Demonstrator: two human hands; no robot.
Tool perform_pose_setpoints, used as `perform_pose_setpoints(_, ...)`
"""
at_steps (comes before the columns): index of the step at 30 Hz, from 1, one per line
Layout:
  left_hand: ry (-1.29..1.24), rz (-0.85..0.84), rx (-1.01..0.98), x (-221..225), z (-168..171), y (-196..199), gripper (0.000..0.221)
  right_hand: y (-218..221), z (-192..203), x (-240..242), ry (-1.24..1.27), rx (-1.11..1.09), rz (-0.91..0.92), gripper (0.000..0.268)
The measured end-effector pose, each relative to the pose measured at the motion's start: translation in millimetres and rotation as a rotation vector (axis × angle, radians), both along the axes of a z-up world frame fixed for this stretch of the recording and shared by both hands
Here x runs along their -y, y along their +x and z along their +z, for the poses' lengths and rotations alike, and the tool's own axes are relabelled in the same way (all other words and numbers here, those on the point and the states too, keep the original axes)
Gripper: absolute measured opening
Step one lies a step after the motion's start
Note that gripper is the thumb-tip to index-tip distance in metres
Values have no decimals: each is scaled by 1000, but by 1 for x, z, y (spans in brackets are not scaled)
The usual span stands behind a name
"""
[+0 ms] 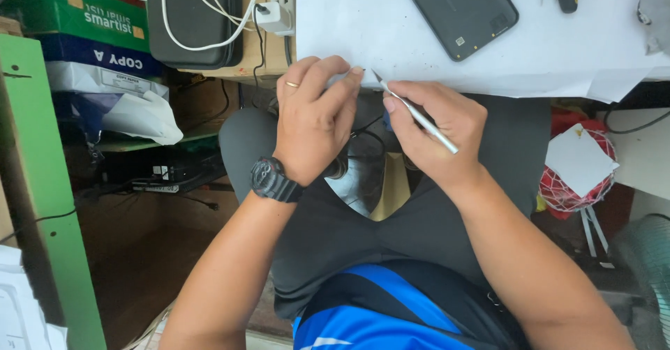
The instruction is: Disassembling a smartphone by prying off the back cover and using a small tool to work on internal parts.
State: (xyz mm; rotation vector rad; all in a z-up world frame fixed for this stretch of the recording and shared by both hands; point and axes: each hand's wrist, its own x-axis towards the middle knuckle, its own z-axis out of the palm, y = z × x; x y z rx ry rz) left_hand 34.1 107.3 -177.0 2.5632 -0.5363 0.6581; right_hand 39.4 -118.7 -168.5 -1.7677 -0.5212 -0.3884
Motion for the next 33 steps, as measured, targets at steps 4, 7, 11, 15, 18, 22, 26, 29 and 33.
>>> perform_pose_setpoints(4,-56,10,-35,1,0,0,15,-6,-20,-10,124,-55,-43,10)
perform_pose_setpoints(7,-101,11,-54,1,0,-2,16,-7,-18,-15,156,-60,-48,12)
perform_pose_setpoints(11,-132,21,-60,4,0,-1,17,-5,-20,-18,184,-26,-51,12)
perform_pose_setpoints(15,-70,13,-62,6,9,-4,18,-10,-11,-19,54,-24,-57,18)
perform_pose_setpoints(18,-68,14,-77,6,8,-5,20,-11,-9,-20,65,-51,-62,21)
perform_pose_setpoints(22,-43,26,-73,6,3,-6,21,-10,-10,-19,75,-63,-58,21)
perform_pose_setpoints(26,-37,39,-67,6,3,-6,20,-10,-9,-19,70,-75,-57,22)
perform_pose_setpoints(29,-35,37,-63,6,2,-5,20,-10,-12,-18,76,-79,-59,21)
perform_pose_setpoints(33,-43,39,-53,7,5,-5,19,-9,-11,-19,77,-66,-49,20)
